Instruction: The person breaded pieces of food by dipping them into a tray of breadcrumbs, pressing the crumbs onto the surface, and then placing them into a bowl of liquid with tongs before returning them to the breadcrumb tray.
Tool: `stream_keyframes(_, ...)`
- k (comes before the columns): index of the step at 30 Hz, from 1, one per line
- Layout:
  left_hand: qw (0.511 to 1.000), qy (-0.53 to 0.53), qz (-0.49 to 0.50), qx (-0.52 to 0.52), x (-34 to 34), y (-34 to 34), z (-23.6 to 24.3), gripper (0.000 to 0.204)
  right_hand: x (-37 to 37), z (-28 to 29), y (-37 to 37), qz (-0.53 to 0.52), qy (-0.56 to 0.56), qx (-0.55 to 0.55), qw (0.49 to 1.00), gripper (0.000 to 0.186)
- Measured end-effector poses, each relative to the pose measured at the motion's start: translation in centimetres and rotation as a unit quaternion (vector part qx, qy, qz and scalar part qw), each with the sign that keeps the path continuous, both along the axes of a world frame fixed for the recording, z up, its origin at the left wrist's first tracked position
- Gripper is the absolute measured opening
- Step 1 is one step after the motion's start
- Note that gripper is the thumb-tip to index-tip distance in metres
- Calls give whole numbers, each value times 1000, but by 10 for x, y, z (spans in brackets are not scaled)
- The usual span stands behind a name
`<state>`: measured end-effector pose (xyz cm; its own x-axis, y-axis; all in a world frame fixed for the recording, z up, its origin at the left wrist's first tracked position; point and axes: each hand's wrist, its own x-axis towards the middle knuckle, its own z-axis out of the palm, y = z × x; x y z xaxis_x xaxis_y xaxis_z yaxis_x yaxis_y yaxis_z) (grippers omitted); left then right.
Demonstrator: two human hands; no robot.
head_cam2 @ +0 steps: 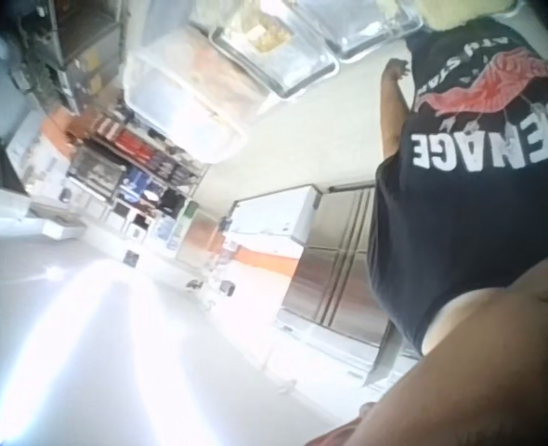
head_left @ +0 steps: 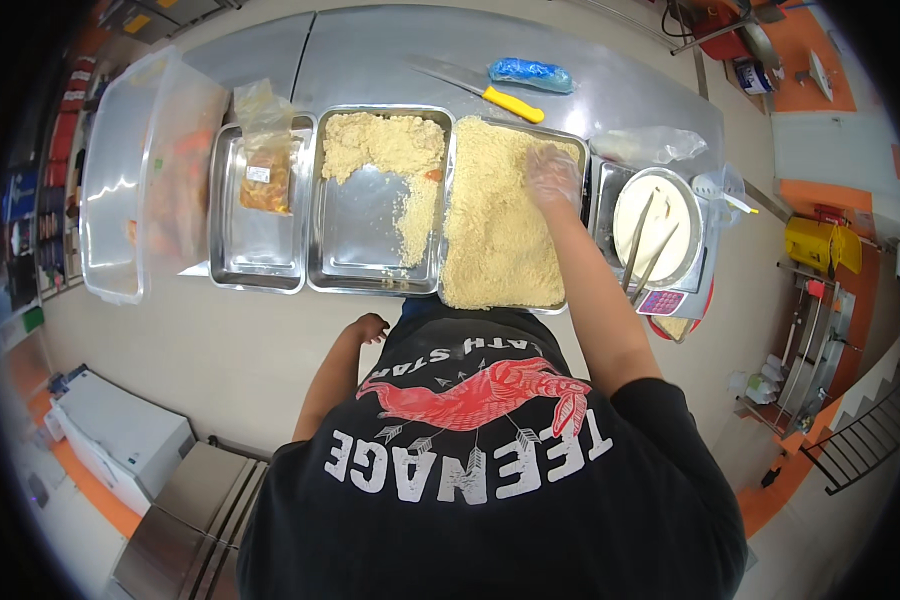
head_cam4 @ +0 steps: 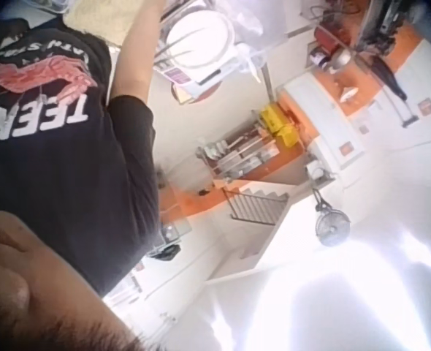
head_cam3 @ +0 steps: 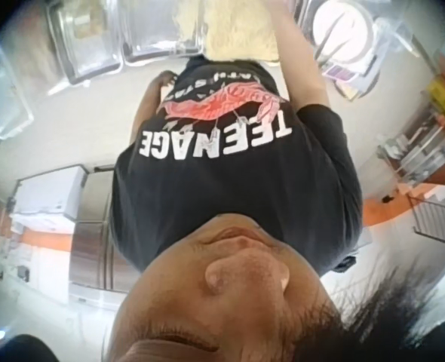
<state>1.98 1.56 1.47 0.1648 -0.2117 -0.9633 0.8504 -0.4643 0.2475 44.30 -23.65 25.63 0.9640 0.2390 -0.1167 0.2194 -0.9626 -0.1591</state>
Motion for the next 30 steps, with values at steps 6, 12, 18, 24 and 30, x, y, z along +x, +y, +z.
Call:
stream_keyframes(6, 998, 2, 37, 42, 2, 19, 41, 35, 8, -32, 24, -68, -5, 10, 998, 46)
stream_keyframes(12, 999, -19, 47, 9, -20, 28, 43, 34, -5, -35, 24, -84, -38, 28, 995, 49)
stream_keyframes(18, 999, -35, 31, -6, 4, -3, 22, 35, 7, -25, 4, -48, -13, 37, 998, 47)
stream_keyframes(24, 999, -26, 42, 18, 11, -9, 49, 36, 2, -55, -18, -41, -111, -9, 993, 44)
stream_keyframes(30, 1000, 18, -18, 11, -29, 0, 39, 39, -10, -30, -6, -5, -65, 36, 997, 38)
